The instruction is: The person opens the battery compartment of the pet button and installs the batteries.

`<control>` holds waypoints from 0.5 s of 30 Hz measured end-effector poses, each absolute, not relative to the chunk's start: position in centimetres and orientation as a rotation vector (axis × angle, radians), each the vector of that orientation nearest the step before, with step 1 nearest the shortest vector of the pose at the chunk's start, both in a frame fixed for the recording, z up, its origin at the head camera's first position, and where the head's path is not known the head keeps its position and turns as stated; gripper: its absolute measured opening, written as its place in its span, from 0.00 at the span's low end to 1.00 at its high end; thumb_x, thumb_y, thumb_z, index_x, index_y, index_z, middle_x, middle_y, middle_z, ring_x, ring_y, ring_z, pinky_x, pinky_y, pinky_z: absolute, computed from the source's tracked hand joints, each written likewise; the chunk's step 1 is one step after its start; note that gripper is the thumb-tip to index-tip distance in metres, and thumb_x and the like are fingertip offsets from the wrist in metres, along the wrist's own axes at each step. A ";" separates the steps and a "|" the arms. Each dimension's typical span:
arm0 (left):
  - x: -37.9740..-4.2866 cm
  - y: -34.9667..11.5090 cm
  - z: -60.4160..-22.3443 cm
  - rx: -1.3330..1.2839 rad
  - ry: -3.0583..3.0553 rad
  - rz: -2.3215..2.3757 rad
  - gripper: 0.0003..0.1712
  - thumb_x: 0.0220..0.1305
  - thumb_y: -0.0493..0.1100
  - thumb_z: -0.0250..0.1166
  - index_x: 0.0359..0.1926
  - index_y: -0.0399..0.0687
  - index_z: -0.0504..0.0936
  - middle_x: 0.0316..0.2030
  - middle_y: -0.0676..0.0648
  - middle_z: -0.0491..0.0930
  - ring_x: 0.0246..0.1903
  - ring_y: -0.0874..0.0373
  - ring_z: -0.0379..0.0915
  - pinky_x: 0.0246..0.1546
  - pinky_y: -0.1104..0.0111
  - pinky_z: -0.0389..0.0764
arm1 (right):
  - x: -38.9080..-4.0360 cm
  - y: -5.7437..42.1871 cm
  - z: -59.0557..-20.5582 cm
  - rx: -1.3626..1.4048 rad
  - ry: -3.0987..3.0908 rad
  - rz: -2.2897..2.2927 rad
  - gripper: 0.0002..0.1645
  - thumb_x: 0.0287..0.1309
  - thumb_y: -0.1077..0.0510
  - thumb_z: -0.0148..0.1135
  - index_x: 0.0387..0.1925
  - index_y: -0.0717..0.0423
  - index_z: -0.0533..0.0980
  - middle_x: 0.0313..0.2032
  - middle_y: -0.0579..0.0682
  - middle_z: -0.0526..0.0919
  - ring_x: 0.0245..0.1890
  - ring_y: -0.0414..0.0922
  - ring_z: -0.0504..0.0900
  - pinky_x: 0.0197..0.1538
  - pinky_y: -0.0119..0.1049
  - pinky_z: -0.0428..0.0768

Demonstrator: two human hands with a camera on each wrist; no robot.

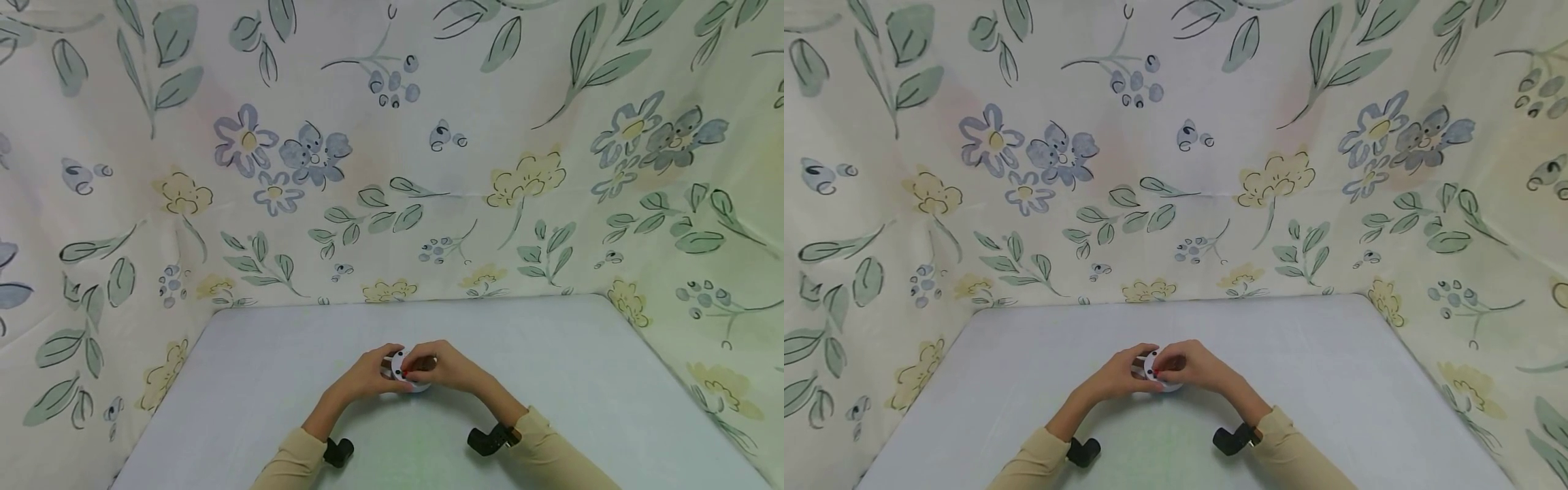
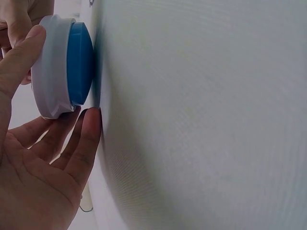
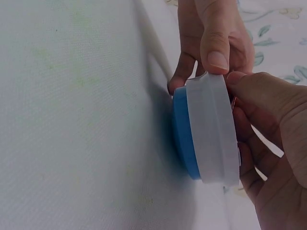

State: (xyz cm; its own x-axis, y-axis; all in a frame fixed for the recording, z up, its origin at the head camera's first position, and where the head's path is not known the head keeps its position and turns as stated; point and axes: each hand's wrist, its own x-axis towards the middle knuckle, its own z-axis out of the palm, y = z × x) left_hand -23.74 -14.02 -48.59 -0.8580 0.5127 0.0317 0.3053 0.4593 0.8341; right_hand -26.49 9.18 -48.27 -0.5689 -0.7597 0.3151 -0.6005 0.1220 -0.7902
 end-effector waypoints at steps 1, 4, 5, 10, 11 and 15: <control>-23.7 -14.0 -48.6 0.712 2.484 1.353 0.45 0.58 0.47 0.78 0.70 0.33 0.68 0.59 0.38 0.76 0.53 0.46 0.78 0.45 0.64 0.81 | -26.5 9.2 -48.2 -1.374 2.227 -1.428 0.08 0.63 0.64 0.70 0.44 0.57 0.85 0.40 0.47 0.86 0.35 0.41 0.80 0.36 0.36 0.81; -23.7 -14.0 -48.6 0.717 2.486 1.351 0.45 0.58 0.47 0.78 0.69 0.33 0.68 0.59 0.37 0.76 0.54 0.45 0.77 0.45 0.64 0.81 | -26.4 9.3 -48.2 -1.410 2.242 -1.414 0.08 0.63 0.64 0.70 0.44 0.56 0.85 0.39 0.48 0.86 0.33 0.41 0.78 0.34 0.35 0.79; -23.8 -14.0 -48.7 0.719 2.488 1.349 0.45 0.59 0.47 0.78 0.69 0.32 0.68 0.59 0.37 0.76 0.54 0.45 0.77 0.45 0.64 0.81 | -26.4 9.3 -48.2 -1.428 2.245 -1.409 0.08 0.62 0.65 0.71 0.44 0.56 0.85 0.39 0.49 0.86 0.33 0.41 0.77 0.33 0.35 0.79; -23.8 -14.1 -48.9 0.717 2.493 1.342 0.45 0.59 0.48 0.78 0.70 0.33 0.67 0.59 0.38 0.75 0.55 0.45 0.77 0.46 0.64 0.81 | -26.7 9.8 -48.5 -1.518 2.263 -1.374 0.10 0.62 0.67 0.70 0.43 0.53 0.85 0.38 0.48 0.85 0.31 0.39 0.76 0.33 0.36 0.78; -23.8 -14.1 -48.9 0.716 2.496 1.338 0.45 0.59 0.48 0.78 0.70 0.34 0.67 0.59 0.38 0.75 0.55 0.44 0.77 0.46 0.63 0.81 | -26.8 9.9 -48.6 -1.518 2.266 -1.370 0.10 0.62 0.66 0.71 0.43 0.52 0.85 0.39 0.47 0.85 0.32 0.40 0.77 0.34 0.37 0.79; -23.8 -14.0 -48.9 0.704 2.506 1.318 0.45 0.59 0.49 0.78 0.71 0.35 0.68 0.60 0.37 0.74 0.55 0.45 0.76 0.47 0.62 0.81 | -26.8 10.8 -48.7 -1.432 2.382 -1.327 0.15 0.59 0.55 0.76 0.48 0.47 0.84 0.49 0.44 0.82 0.48 0.43 0.78 0.50 0.46 0.79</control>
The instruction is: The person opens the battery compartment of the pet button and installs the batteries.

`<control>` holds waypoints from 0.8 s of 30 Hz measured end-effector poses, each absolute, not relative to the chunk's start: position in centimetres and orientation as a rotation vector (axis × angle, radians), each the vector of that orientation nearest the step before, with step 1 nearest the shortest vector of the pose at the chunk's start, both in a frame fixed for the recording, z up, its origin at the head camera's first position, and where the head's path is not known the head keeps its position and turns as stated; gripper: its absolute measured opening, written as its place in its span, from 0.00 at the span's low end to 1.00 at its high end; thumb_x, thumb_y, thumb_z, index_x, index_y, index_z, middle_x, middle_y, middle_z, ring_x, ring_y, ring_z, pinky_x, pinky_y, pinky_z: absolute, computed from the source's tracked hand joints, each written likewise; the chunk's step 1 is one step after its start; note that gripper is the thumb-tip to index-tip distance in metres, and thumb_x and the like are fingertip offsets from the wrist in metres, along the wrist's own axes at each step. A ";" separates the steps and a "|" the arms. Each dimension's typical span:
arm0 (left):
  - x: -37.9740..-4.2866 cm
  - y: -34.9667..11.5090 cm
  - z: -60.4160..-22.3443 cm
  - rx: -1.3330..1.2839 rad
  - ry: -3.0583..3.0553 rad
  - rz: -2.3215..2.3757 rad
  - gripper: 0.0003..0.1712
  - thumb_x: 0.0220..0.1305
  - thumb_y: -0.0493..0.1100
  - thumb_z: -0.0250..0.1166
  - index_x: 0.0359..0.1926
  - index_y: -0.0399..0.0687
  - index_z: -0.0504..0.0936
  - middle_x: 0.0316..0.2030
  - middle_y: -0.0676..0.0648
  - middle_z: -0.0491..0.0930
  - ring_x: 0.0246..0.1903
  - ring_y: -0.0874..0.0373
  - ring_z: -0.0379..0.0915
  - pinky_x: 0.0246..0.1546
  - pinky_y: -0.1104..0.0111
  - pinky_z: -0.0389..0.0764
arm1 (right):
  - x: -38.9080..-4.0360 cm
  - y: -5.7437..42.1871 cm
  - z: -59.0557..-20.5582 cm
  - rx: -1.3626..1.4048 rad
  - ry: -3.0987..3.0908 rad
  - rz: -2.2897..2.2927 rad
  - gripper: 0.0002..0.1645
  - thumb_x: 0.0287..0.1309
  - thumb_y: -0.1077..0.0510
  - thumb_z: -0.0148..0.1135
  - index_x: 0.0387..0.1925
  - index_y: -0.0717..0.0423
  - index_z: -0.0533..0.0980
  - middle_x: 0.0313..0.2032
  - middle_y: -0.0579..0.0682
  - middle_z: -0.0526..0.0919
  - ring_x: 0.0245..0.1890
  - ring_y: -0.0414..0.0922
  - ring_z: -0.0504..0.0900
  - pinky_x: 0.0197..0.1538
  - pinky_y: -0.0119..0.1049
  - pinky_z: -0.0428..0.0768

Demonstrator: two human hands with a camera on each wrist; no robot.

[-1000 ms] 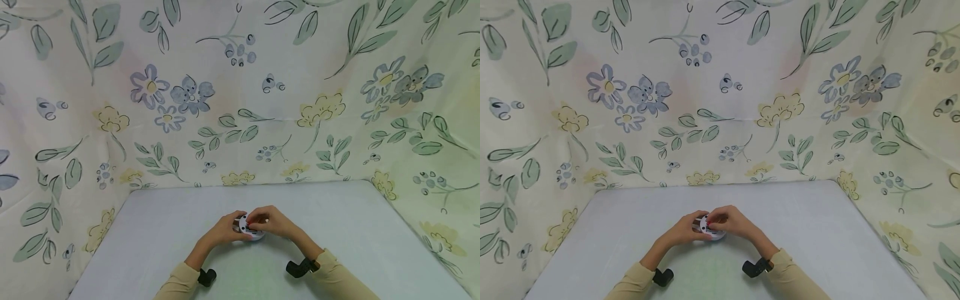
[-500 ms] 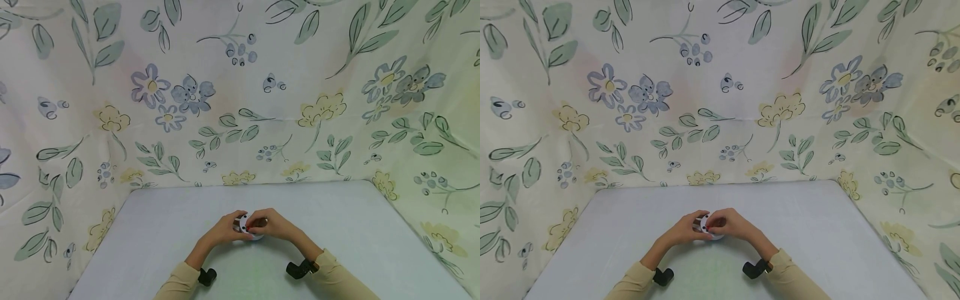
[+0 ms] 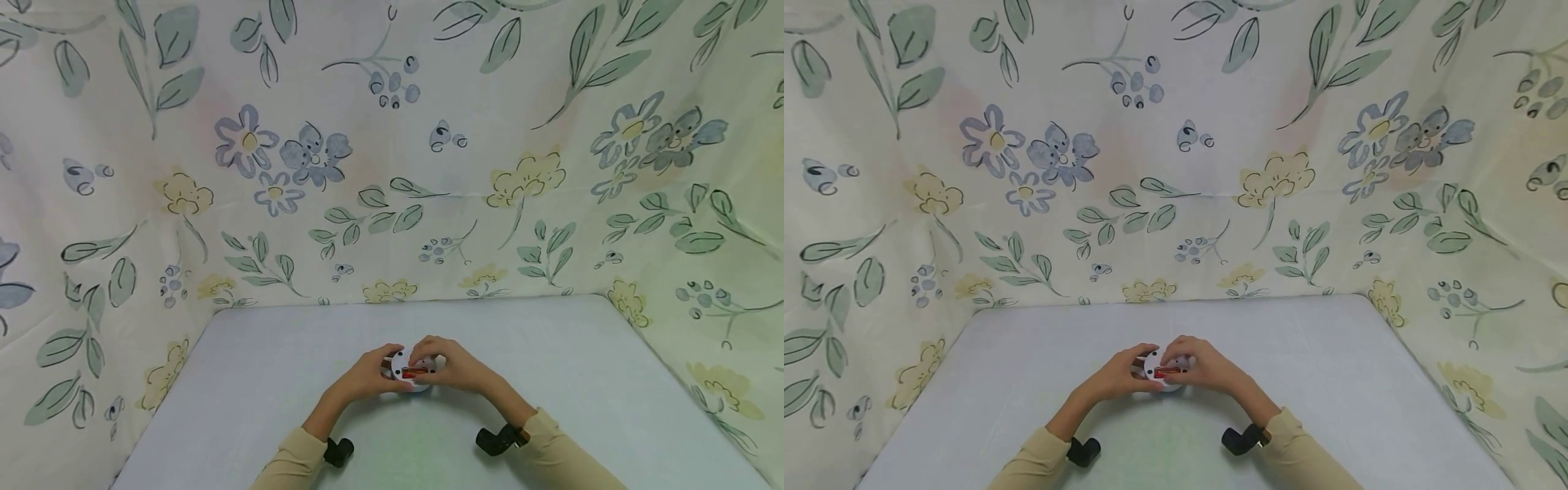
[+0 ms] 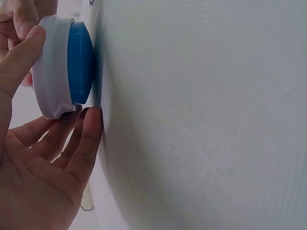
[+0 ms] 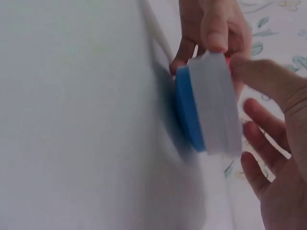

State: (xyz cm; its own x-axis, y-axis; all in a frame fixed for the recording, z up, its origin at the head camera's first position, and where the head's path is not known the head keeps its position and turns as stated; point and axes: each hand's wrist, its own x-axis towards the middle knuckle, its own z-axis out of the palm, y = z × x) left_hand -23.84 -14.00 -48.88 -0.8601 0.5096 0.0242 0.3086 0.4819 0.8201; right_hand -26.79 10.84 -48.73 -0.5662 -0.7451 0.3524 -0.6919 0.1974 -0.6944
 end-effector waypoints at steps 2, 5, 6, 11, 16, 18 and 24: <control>-23.9 -14.0 -48.9 0.699 2.510 1.302 0.45 0.59 0.50 0.78 0.71 0.35 0.68 0.60 0.38 0.75 0.55 0.46 0.76 0.47 0.62 0.81 | -26.7 11.3 -48.9 -1.372 2.436 -1.297 0.22 0.55 0.51 0.79 0.51 0.46 0.83 0.56 0.48 0.79 0.58 0.47 0.74 0.58 0.54 0.74; -23.9 -14.0 -48.9 0.696 2.510 1.293 0.45 0.60 0.49 0.77 0.71 0.35 0.68 0.58 0.40 0.76 0.54 0.46 0.76 0.47 0.62 0.81 | -26.7 11.9 -49.1 -1.298 2.439 -1.261 0.31 0.50 0.48 0.82 0.57 0.43 0.81 0.65 0.56 0.72 0.67 0.53 0.67 0.62 0.65 0.66; -23.9 -14.0 -48.9 0.696 2.510 1.291 0.45 0.60 0.49 0.77 0.71 0.35 0.67 0.57 0.41 0.76 0.54 0.47 0.76 0.47 0.62 0.80 | -26.7 11.9 -49.2 -1.282 2.423 -1.255 0.33 0.49 0.48 0.82 0.58 0.42 0.80 0.67 0.58 0.70 0.68 0.55 0.65 0.63 0.67 0.64; -23.9 -14.1 -48.9 0.714 2.504 1.294 0.44 0.61 0.49 0.77 0.71 0.36 0.67 0.58 0.41 0.76 0.55 0.47 0.76 0.47 0.63 0.80 | -26.7 11.7 -49.5 -1.284 2.326 -1.246 0.33 0.52 0.51 0.80 0.61 0.42 0.79 0.72 0.58 0.64 0.73 0.56 0.59 0.65 0.68 0.59; -23.9 -14.1 -49.0 0.741 2.502 1.291 0.44 0.62 0.49 0.76 0.71 0.36 0.67 0.59 0.40 0.76 0.56 0.46 0.76 0.47 0.65 0.80 | -26.5 11.2 -49.5 -1.297 2.295 -1.214 0.31 0.57 0.52 0.77 0.62 0.44 0.79 0.74 0.55 0.62 0.74 0.55 0.58 0.67 0.64 0.59; -23.9 -14.1 -49.0 0.749 2.501 1.292 0.44 0.62 0.49 0.76 0.71 0.36 0.67 0.59 0.40 0.76 0.55 0.46 0.76 0.47 0.65 0.80 | -26.5 11.2 -49.5 -1.311 2.299 -1.191 0.29 0.59 0.52 0.76 0.62 0.43 0.80 0.74 0.54 0.62 0.74 0.54 0.57 0.67 0.63 0.60; -23.9 -14.2 -48.7 0.773 2.501 1.299 0.43 0.62 0.49 0.76 0.71 0.35 0.67 0.58 0.41 0.77 0.55 0.45 0.76 0.46 0.65 0.80 | -26.4 10.9 -49.4 -1.370 2.335 -1.146 0.22 0.62 0.49 0.73 0.58 0.39 0.81 0.72 0.52 0.63 0.74 0.51 0.57 0.67 0.61 0.62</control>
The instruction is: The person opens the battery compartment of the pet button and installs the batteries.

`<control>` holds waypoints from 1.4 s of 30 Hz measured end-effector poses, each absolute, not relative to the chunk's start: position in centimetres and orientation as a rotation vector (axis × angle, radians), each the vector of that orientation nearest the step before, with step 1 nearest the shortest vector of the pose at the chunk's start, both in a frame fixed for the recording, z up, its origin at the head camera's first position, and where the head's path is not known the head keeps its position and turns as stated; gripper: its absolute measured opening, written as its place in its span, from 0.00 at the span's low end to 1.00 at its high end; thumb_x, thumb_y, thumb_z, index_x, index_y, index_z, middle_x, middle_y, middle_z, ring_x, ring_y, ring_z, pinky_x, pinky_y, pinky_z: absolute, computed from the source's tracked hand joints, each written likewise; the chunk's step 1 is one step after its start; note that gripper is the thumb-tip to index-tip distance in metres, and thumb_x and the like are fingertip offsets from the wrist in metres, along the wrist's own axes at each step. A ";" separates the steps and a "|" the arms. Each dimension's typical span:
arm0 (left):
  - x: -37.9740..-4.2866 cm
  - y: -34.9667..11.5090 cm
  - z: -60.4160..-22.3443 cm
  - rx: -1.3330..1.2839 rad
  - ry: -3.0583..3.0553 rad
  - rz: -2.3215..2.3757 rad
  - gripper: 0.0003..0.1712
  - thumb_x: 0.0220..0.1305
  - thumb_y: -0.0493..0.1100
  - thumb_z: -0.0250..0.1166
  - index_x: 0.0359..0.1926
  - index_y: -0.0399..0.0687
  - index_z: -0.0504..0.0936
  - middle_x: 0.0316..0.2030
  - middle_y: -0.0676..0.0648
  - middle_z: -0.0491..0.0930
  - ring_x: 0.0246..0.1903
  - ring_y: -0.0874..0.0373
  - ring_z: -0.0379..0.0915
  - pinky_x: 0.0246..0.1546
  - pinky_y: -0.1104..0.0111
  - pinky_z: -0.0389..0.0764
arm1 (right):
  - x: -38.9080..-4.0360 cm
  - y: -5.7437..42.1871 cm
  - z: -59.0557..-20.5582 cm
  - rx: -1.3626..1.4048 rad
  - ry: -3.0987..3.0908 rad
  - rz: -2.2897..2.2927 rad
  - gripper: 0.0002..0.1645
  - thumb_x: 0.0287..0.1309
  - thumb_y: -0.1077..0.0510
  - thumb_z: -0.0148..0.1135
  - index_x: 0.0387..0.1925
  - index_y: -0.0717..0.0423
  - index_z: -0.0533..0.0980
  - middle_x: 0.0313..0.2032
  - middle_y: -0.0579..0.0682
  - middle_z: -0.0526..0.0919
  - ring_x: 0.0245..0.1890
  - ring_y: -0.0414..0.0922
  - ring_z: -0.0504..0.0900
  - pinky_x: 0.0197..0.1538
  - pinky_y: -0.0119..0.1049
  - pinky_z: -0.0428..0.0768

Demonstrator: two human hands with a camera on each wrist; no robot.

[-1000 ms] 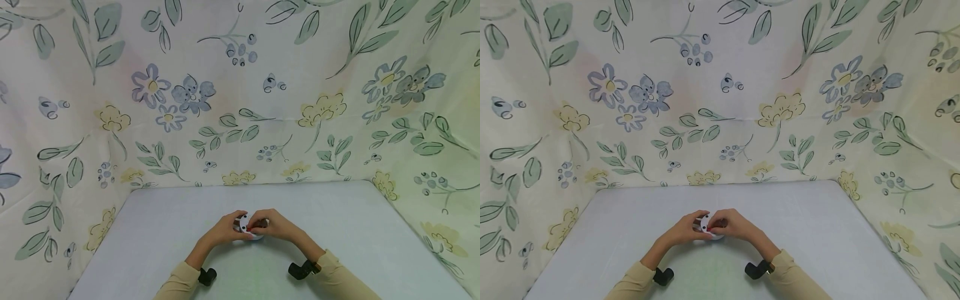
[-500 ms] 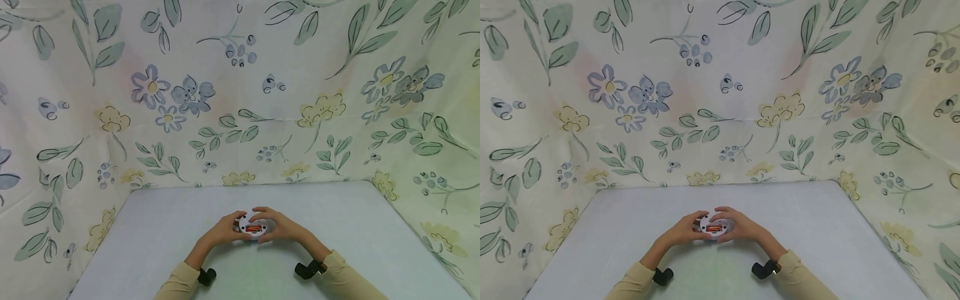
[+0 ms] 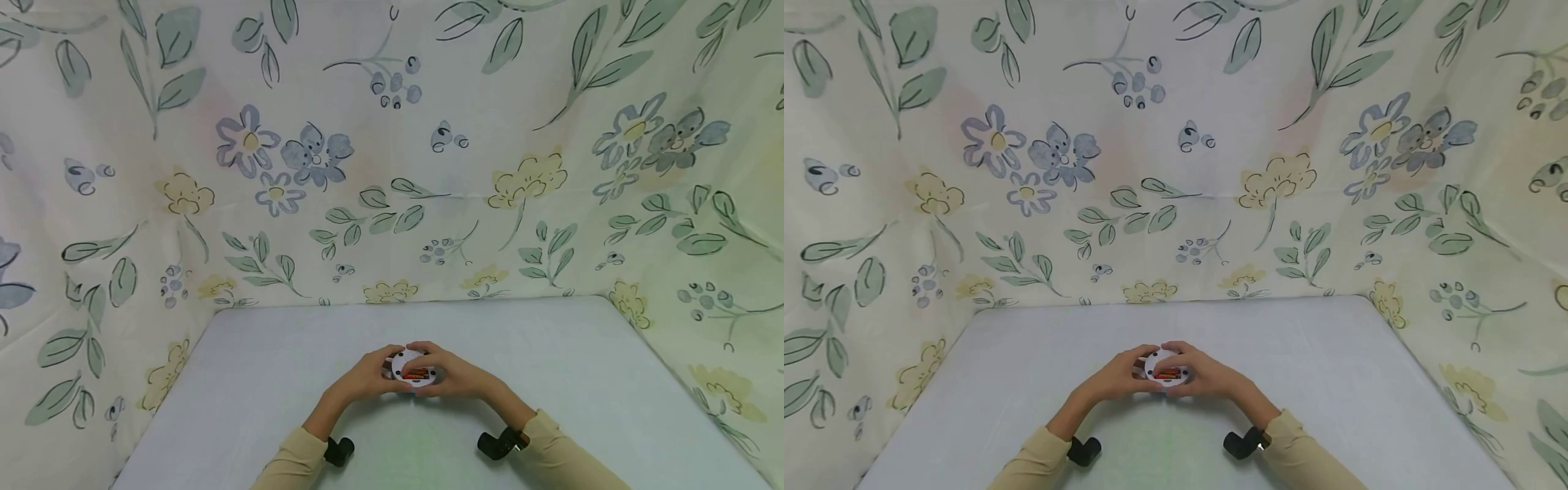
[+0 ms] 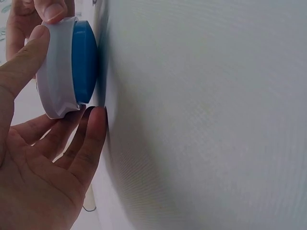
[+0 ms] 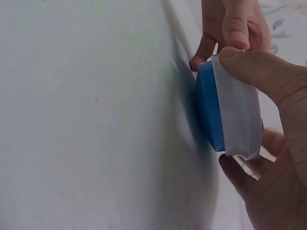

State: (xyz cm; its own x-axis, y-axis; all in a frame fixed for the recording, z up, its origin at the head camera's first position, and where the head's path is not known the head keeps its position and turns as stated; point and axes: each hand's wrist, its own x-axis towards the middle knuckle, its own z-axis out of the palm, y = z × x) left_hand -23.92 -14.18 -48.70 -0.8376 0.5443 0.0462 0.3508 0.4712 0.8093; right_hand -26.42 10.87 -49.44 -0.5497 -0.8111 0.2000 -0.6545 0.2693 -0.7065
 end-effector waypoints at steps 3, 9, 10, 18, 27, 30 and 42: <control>-23.9 -14.1 -48.7 0.766 2.505 1.297 0.44 0.62 0.49 0.76 0.71 0.35 0.67 0.57 0.41 0.77 0.55 0.45 0.77 0.46 0.65 0.80 | -26.4 10.7 -49.4 -1.386 2.347 -1.141 0.21 0.62 0.48 0.73 0.56 0.40 0.81 0.71 0.52 0.65 0.73 0.50 0.58 0.67 0.61 0.63; -23.7 -14.1 -48.8 0.769 2.513 1.301 0.44 0.61 0.49 0.76 0.70 0.34 0.67 0.58 0.40 0.77 0.55 0.45 0.77 0.46 0.66 0.81 | -26.3 10.6 -49.2 -1.391 2.374 -1.143 0.19 0.61 0.47 0.74 0.53 0.40 0.83 0.69 0.53 0.67 0.72 0.51 0.62 0.66 0.60 0.65; -23.7 -14.1 -48.8 0.770 2.514 1.302 0.44 0.61 0.49 0.76 0.70 0.34 0.67 0.58 0.40 0.77 0.55 0.45 0.77 0.46 0.65 0.81 | -26.3 10.7 -49.3 -1.389 2.382 -1.141 0.19 0.61 0.47 0.74 0.53 0.39 0.83 0.69 0.53 0.68 0.71 0.52 0.62 0.66 0.60 0.65; -23.8 -14.1 -48.9 0.757 2.551 1.244 0.43 0.63 0.52 0.75 0.71 0.37 0.68 0.61 0.39 0.75 0.55 0.46 0.76 0.48 0.62 0.80 | -26.2 11.0 -49.2 -1.320 2.349 -1.245 0.13 0.58 0.48 0.75 0.45 0.36 0.84 0.70 0.53 0.70 0.73 0.51 0.60 0.68 0.61 0.62; -23.8 -14.2 -48.8 0.733 2.528 1.262 0.44 0.60 0.48 0.77 0.71 0.36 0.68 0.58 0.39 0.77 0.53 0.47 0.78 0.45 0.64 0.81 | -26.3 12.3 -50.0 -1.325 2.396 -1.344 0.21 0.58 0.52 0.76 0.53 0.47 0.84 0.67 0.59 0.71 0.67 0.55 0.68 0.61 0.55 0.72; -23.8 -14.1 -48.7 0.710 2.531 1.259 0.44 0.59 0.48 0.78 0.70 0.36 0.69 0.57 0.39 0.77 0.53 0.47 0.77 0.45 0.64 0.80 | -26.6 13.4 -50.2 -1.248 2.394 -1.436 0.24 0.60 0.55 0.75 0.57 0.52 0.82 0.65 0.61 0.72 0.65 0.56 0.70 0.58 0.54 0.76; -23.7 -14.0 -48.5 0.647 2.539 1.227 0.46 0.58 0.51 0.78 0.71 0.40 0.69 0.59 0.40 0.76 0.55 0.47 0.75 0.49 0.59 0.79 | -27.0 17.9 -50.5 -1.110 2.460 -1.491 0.29 0.62 0.58 0.73 0.61 0.66 0.75 0.58 0.61 0.77 0.58 0.62 0.76 0.56 0.56 0.77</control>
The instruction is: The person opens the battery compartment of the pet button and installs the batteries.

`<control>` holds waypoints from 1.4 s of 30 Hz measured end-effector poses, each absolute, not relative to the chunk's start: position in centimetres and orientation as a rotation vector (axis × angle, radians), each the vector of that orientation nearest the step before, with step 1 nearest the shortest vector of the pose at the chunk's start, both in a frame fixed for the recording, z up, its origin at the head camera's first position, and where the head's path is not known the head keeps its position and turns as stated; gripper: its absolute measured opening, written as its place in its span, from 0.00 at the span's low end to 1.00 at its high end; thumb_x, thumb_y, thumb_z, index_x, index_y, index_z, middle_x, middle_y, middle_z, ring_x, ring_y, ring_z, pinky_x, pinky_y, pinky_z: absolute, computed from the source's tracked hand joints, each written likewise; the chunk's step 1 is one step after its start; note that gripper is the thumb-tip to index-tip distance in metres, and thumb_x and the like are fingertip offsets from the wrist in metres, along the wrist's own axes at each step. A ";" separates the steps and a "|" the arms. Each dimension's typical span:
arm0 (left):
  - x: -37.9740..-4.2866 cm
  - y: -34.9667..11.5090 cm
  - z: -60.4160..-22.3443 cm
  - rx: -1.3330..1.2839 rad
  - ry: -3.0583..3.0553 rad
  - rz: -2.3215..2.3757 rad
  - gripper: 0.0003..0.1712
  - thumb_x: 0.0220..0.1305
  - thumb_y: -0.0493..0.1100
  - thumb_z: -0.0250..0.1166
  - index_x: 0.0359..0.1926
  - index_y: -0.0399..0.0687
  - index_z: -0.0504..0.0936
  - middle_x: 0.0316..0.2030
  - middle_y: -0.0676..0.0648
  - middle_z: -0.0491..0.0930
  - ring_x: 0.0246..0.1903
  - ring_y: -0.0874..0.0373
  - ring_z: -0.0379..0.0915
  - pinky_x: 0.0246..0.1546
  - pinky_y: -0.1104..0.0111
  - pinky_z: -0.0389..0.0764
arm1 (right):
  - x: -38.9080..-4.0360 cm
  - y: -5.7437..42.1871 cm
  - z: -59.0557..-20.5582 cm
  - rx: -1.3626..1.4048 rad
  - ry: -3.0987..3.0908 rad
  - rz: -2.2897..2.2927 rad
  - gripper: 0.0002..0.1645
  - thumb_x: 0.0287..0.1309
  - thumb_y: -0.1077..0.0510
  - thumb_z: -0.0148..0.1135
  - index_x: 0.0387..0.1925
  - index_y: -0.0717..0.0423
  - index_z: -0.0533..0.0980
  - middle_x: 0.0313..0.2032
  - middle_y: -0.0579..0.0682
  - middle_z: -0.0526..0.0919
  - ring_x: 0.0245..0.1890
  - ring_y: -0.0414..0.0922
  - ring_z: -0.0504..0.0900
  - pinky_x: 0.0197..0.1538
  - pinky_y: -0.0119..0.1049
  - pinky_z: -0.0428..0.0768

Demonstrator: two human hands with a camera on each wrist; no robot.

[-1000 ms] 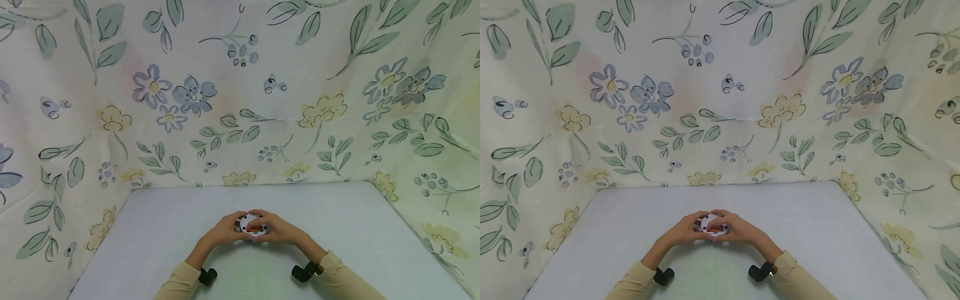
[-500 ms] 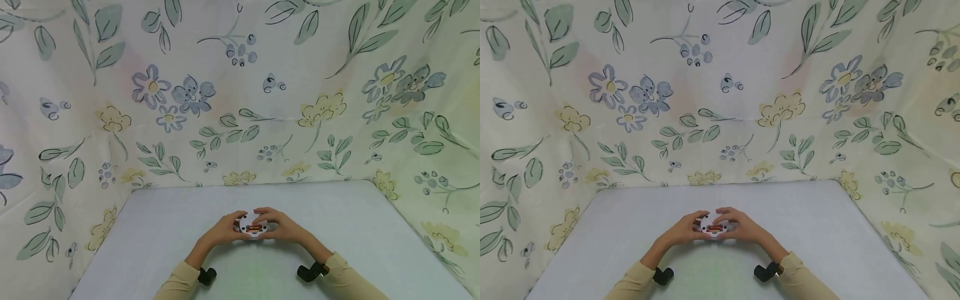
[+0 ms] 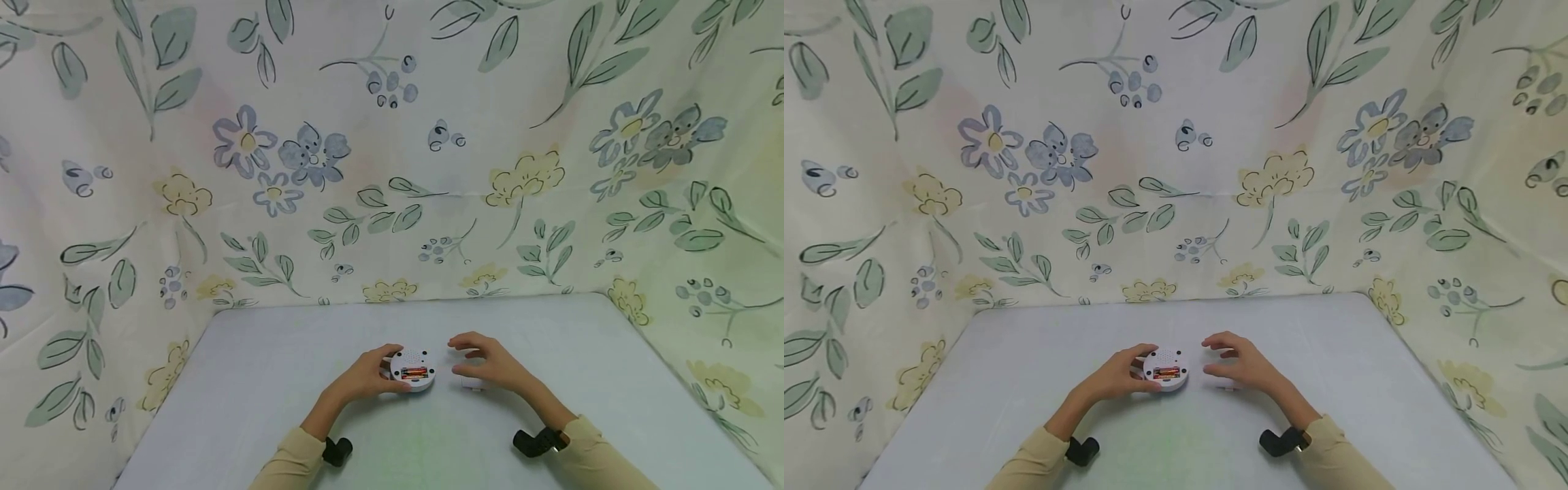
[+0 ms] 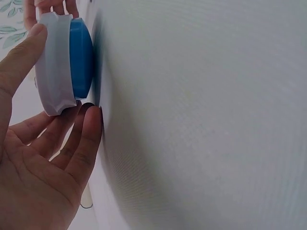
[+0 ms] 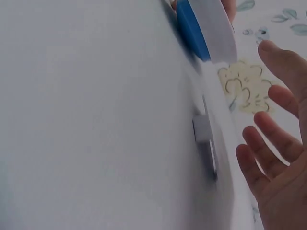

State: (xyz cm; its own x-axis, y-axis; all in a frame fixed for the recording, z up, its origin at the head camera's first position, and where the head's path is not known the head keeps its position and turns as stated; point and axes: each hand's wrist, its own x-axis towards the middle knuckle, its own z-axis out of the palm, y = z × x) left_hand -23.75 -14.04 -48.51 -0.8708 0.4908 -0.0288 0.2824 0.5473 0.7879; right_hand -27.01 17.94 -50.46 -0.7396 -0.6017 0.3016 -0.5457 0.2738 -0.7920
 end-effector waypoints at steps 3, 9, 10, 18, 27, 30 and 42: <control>-23.8 -14.1 -48.6 0.654 2.534 1.237 0.46 0.58 0.51 0.78 0.71 0.40 0.68 0.58 0.40 0.76 0.54 0.47 0.76 0.49 0.59 0.79 | -27.0 19.0 -50.7 -1.062 2.508 -1.480 0.29 0.61 0.57 0.74 0.60 0.64 0.75 0.58 0.60 0.78 0.58 0.61 0.76 0.56 0.56 0.77; -23.9 -14.2 -48.8 0.661 2.537 1.236 0.46 0.58 0.52 0.78 0.72 0.40 0.68 0.58 0.41 0.76 0.54 0.48 0.76 0.49 0.59 0.79 | -26.6 20.2 -50.7 -1.012 2.606 -1.418 0.31 0.56 0.53 0.78 0.58 0.62 0.77 0.55 0.55 0.80 0.55 0.59 0.77 0.54 0.54 0.78; -23.9 -14.2 -48.9 0.663 2.538 1.235 0.46 0.58 0.52 0.78 0.71 0.40 0.68 0.58 0.41 0.76 0.54 0.48 0.76 0.49 0.59 0.79 | -26.5 20.3 -50.7 -1.007 2.622 -1.400 0.32 0.55 0.52 0.78 0.57 0.61 0.77 0.55 0.53 0.80 0.54 0.58 0.77 0.54 0.53 0.79; -23.9 -14.2 -48.7 0.666 2.535 1.239 0.45 0.58 0.51 0.78 0.71 0.39 0.69 0.59 0.40 0.76 0.55 0.46 0.76 0.49 0.58 0.79 | -25.8 20.8 -51.2 -1.049 2.719 -1.296 0.31 0.52 0.49 0.81 0.54 0.57 0.79 0.54 0.48 0.80 0.52 0.55 0.78 0.53 0.50 0.76; -23.8 -14.1 -48.6 0.647 2.539 1.228 0.46 0.59 0.52 0.78 0.71 0.40 0.69 0.59 0.40 0.76 0.55 0.46 0.75 0.50 0.57 0.79 | -25.0 21.3 -51.5 -1.043 2.850 -1.099 0.30 0.47 0.45 0.83 0.49 0.53 0.82 0.53 0.51 0.79 0.57 0.58 0.74 0.58 0.61 0.70; -23.7 -14.1 -48.6 0.645 2.543 1.221 0.46 0.58 0.53 0.78 0.71 0.41 0.69 0.59 0.40 0.75 0.55 0.46 0.75 0.50 0.56 0.78 | -24.7 21.4 -51.5 -0.993 2.837 -1.073 0.24 0.50 0.45 0.81 0.46 0.50 0.83 0.55 0.54 0.78 0.58 0.60 0.72 0.58 0.64 0.68; -23.8 -14.1 -48.7 0.655 2.542 1.231 0.46 0.59 0.53 0.77 0.71 0.40 0.69 0.59 0.40 0.76 0.55 0.47 0.75 0.50 0.57 0.78 | -24.9 21.5 -51.4 -1.008 2.797 -1.105 0.13 0.54 0.53 0.79 0.39 0.47 0.82 0.54 0.54 0.78 0.58 0.60 0.72 0.60 0.65 0.67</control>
